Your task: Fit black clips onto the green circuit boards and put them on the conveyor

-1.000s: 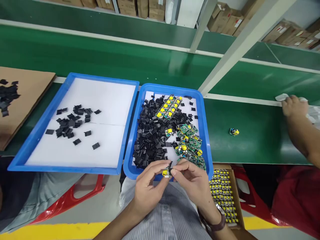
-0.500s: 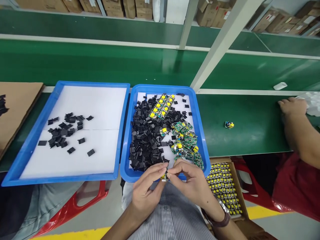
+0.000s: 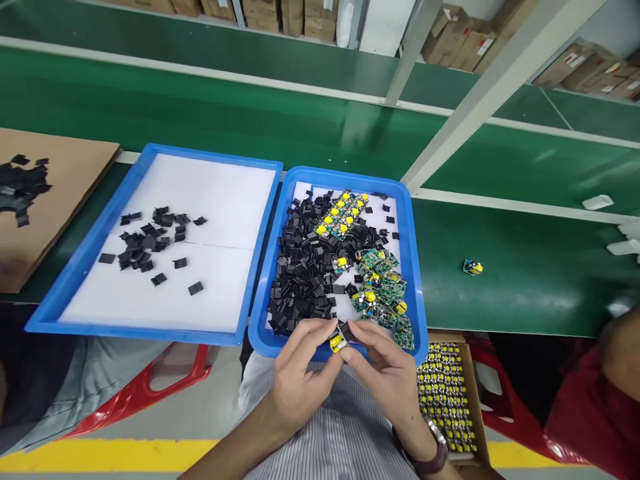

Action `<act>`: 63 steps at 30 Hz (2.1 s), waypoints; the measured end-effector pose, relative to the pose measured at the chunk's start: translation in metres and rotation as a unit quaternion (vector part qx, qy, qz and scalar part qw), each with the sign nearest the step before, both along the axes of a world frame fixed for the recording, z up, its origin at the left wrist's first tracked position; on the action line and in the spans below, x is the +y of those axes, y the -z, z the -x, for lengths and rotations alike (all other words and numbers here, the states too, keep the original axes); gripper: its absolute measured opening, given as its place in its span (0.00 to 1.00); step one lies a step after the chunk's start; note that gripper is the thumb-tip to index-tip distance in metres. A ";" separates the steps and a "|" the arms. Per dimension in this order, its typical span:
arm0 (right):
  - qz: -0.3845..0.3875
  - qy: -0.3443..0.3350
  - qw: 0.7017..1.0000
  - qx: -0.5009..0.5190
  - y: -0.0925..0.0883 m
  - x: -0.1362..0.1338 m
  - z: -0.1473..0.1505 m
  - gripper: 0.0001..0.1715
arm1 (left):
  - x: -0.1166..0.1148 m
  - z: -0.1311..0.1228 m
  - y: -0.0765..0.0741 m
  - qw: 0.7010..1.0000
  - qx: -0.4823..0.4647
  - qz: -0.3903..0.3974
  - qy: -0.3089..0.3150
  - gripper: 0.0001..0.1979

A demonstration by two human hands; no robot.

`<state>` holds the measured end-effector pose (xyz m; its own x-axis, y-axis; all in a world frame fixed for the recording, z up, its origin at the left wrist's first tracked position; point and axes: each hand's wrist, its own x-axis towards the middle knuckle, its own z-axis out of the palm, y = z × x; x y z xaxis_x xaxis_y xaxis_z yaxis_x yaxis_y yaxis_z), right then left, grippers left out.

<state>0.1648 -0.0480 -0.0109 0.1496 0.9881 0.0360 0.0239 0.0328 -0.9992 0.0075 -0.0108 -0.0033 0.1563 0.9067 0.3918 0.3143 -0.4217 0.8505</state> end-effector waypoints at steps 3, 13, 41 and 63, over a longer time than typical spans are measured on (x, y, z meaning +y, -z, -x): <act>-0.003 0.005 1.000 0.010 0.002 0.000 0.001 0.21 | -0.002 0.001 0.002 1.000 0.001 0.003 -0.004 0.21; 0.016 -0.030 0.999 0.018 0.001 0.005 -0.002 0.17 | -0.004 0.002 0.003 0.999 -0.018 -0.037 0.011 0.24; -0.004 -0.054 0.997 -0.051 -0.008 0.007 -0.002 0.18 | -0.006 0.002 0.003 0.999 -0.038 0.025 -0.016 0.20; -0.053 -0.032 0.997 -0.037 -0.006 0.006 0.009 0.20 | -0.001 0.016 0.007 1.000 0.011 -0.020 0.020 0.21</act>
<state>0.1559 -0.0417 -0.0044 0.0796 0.9854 0.1502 0.0911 0.1429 -0.9855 -0.0088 -0.0116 -0.0100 0.2021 0.8827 0.4242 0.3155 -0.4687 0.8251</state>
